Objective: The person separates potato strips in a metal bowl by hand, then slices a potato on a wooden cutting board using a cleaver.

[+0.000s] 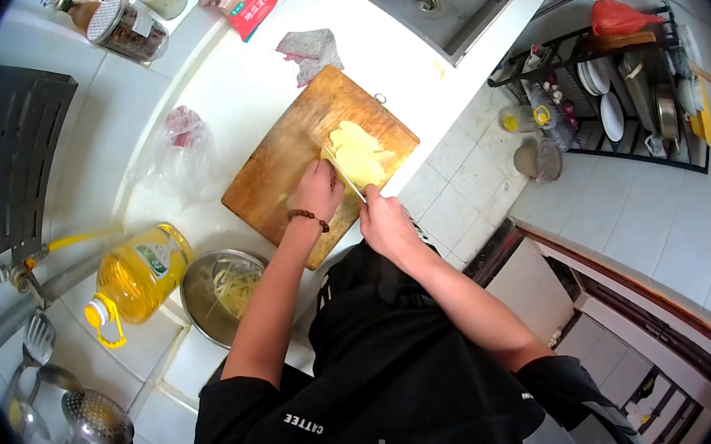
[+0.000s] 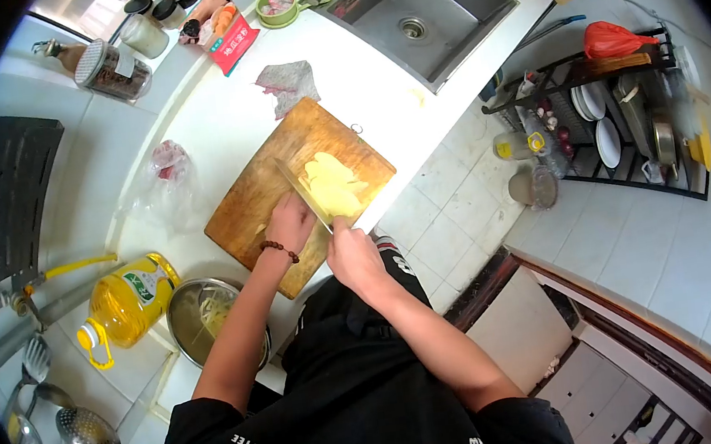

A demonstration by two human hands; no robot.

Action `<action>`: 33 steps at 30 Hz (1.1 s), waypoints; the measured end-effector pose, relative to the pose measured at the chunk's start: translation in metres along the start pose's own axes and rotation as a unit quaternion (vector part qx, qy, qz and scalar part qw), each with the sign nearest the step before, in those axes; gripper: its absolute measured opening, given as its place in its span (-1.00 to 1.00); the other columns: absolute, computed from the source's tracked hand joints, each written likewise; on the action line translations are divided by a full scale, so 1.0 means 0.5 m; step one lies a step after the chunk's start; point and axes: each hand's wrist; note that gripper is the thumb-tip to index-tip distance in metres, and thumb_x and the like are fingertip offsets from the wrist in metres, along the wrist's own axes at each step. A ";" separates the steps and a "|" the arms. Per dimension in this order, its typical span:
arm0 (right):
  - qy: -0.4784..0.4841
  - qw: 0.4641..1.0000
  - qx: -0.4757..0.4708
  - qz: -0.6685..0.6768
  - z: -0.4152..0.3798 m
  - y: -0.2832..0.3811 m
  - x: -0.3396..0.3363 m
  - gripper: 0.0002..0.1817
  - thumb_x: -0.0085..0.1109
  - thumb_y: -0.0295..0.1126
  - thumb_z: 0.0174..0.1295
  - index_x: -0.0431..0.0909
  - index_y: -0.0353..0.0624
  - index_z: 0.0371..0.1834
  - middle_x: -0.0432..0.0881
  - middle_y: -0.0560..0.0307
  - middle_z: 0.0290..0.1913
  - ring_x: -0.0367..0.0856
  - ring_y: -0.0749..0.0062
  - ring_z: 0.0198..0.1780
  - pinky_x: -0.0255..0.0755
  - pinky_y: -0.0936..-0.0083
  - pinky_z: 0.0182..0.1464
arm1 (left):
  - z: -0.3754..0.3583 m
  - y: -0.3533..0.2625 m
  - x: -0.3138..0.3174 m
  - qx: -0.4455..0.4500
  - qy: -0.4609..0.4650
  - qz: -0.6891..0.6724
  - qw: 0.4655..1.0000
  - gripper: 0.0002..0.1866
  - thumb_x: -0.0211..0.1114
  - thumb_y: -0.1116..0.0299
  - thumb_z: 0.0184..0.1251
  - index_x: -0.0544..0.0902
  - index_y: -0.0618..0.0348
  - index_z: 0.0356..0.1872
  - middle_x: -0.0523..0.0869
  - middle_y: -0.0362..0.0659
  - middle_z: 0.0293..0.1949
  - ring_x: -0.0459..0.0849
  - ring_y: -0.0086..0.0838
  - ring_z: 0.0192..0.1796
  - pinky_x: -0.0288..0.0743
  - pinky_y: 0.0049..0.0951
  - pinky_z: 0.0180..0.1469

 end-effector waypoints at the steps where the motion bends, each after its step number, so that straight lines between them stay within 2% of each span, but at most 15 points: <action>1: 0.002 1.000 0.000 0.001 0.000 0.002 0.007 -0.81 0.10 -0.47 0.43 0.48 -0.43 -0.06 0.69 -0.58 -0.34 0.73 -0.53 -0.17 0.61 -0.26 -0.03 | 0.001 -0.003 0.002 -0.003 -0.009 -0.027 1.000 -0.75 0.39 0.41 0.35 0.61 0.26 -0.03 0.70 0.11 -0.05 0.73 0.09 -0.04 0.64 0.00 -0.01; 3: 0.009 1.000 -0.001 -0.007 0.000 0.006 0.015 -0.83 0.11 -0.51 0.43 0.49 -0.44 -0.07 0.67 -0.60 -0.36 0.70 -0.55 -0.18 0.56 -0.29 -0.07 | 0.006 0.001 0.008 -0.005 -0.017 -0.055 0.998 -0.71 0.39 0.42 0.34 0.62 0.29 0.03 0.70 0.13 -0.03 0.72 0.11 0.00 0.64 -0.01 0.05; 5: 0.014 1.000 0.001 -0.004 -0.002 0.009 0.015 -0.83 0.10 -0.52 0.41 0.48 -0.45 -0.08 0.66 -0.61 -0.37 0.70 -0.55 -0.19 0.56 -0.29 -0.07 | 0.011 0.013 0.020 0.019 -0.029 -0.029 0.999 -0.58 0.41 0.41 0.33 0.62 0.31 0.18 0.70 0.18 0.06 0.70 0.13 0.10 0.63 -0.03 0.15; 9: 0.017 1.000 0.016 0.009 -0.009 0.019 0.019 -0.83 0.10 -0.57 0.38 0.43 -0.49 -0.08 0.65 -0.65 -0.38 0.69 -0.59 -0.19 0.56 -0.30 -0.08 | 0.010 -0.006 0.005 0.012 -0.025 -0.019 0.999 -0.52 0.42 0.42 0.32 0.61 0.31 0.26 0.69 0.20 0.13 0.70 0.14 0.12 0.64 -0.05 0.17; 12: 0.000 1.000 -0.008 -0.011 -0.007 0.003 0.036 -0.82 0.06 -0.52 0.41 0.43 -0.43 -0.03 0.67 -0.59 -0.41 0.73 -0.54 -0.25 0.61 -0.28 -0.09 | 0.008 -0.014 0.000 -0.035 0.004 -0.032 0.999 -0.51 0.42 0.47 0.31 0.61 0.32 0.27 0.68 0.21 0.17 0.70 0.14 0.13 0.64 -0.06 0.18; 14: -0.002 1.000 -0.007 -0.001 -0.004 -0.005 0.044 -0.81 0.05 -0.52 0.41 0.43 -0.44 -0.02 0.67 -0.60 -0.41 0.73 -0.54 -0.24 0.61 -0.29 -0.09 | 0.015 0.002 0.012 0.011 -0.017 -0.032 0.999 -0.55 0.42 0.50 0.30 0.63 0.33 0.21 0.70 0.20 0.12 0.71 0.14 0.10 0.64 -0.05 0.16; 16: -0.003 1.000 -0.007 0.009 -0.005 -0.003 0.042 -0.80 0.04 -0.53 0.41 0.42 -0.44 -0.01 0.66 -0.61 -0.42 0.73 -0.54 -0.24 0.60 -0.29 -0.08 | 0.016 0.001 0.013 -0.001 -0.009 -0.043 0.999 -0.58 0.43 0.50 0.29 0.64 0.34 0.17 0.70 0.20 0.07 0.71 0.14 0.08 0.65 -0.05 0.13; 18: -0.001 0.999 0.011 0.047 -0.004 0.004 0.040 -0.83 0.07 -0.62 0.35 0.39 -0.48 -0.06 0.62 -0.67 -0.38 0.67 -0.61 -0.20 0.53 -0.32 -0.10 | 0.018 -0.003 0.013 -0.013 -0.004 -0.053 0.999 -0.61 0.43 0.50 0.29 0.65 0.35 0.13 0.70 0.19 0.03 0.72 0.14 0.05 0.65 -0.04 0.10; 20: -0.003 0.998 0.022 0.054 -0.010 0.011 0.038 -0.83 0.07 -0.61 0.36 0.39 -0.47 -0.06 0.61 -0.66 -0.39 0.66 -0.61 -0.21 0.52 -0.33 -0.12 | 0.015 -0.007 0.008 0.004 -0.024 -0.050 0.998 -0.68 0.43 0.52 0.27 0.66 0.37 0.03 0.70 0.18 -0.06 0.72 0.13 0.00 0.64 -0.03 0.06; 24: -0.018 0.998 0.022 0.057 -0.021 0.013 0.041 -0.83 0.09 -0.58 0.39 0.39 -0.43 -0.05 0.62 -0.63 -0.41 0.66 -0.60 -0.23 0.50 -0.35 -0.14 | 0.015 0.000 0.015 0.019 -0.039 -0.047 0.998 -0.72 0.44 0.54 0.26 0.65 0.38 -0.03 0.69 0.18 -0.12 0.72 0.13 -0.07 0.64 -0.02 0.00; 26: -0.009 0.998 0.031 0.054 -0.014 0.013 0.037 -0.83 0.09 -0.57 0.40 0.38 -0.42 -0.04 0.62 -0.62 -0.40 0.66 -0.60 -0.24 0.50 -0.36 -0.14 | 0.012 -0.016 0.004 -0.035 -0.029 -0.096 0.994 -0.76 0.44 0.57 0.24 0.64 0.38 -0.09 0.69 0.17 -0.17 0.72 0.13 -0.12 0.63 0.00 -0.06; 31: -0.007 0.998 0.027 0.051 -0.006 0.012 0.038 -0.82 0.11 -0.55 0.42 0.37 -0.40 -0.03 0.64 -0.62 -0.38 0.66 -0.60 -0.22 0.51 -0.35 -0.13 | 0.006 -0.001 0.029 -0.047 -0.053 -0.094 0.993 -0.79 0.44 0.58 0.24 0.61 0.36 -0.16 0.68 0.17 -0.20 0.72 0.14 -0.16 0.61 0.02 -0.12; 33: 0.014 0.999 0.041 0.028 -0.006 0.014 0.034 -0.78 0.08 -0.51 0.41 0.39 -0.40 0.02 0.66 -0.62 -0.40 0.71 -0.55 -0.23 0.58 -0.30 -0.06 | 0.006 -0.001 0.037 -0.040 -0.064 -0.077 0.994 -0.78 0.46 0.54 0.24 0.61 0.35 -0.16 0.68 0.18 -0.20 0.72 0.15 -0.15 0.61 0.01 -0.11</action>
Point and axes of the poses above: each hand's wrist, its own z-axis towards the middle knuckle, its own x-axis out of the palm, y = z × x
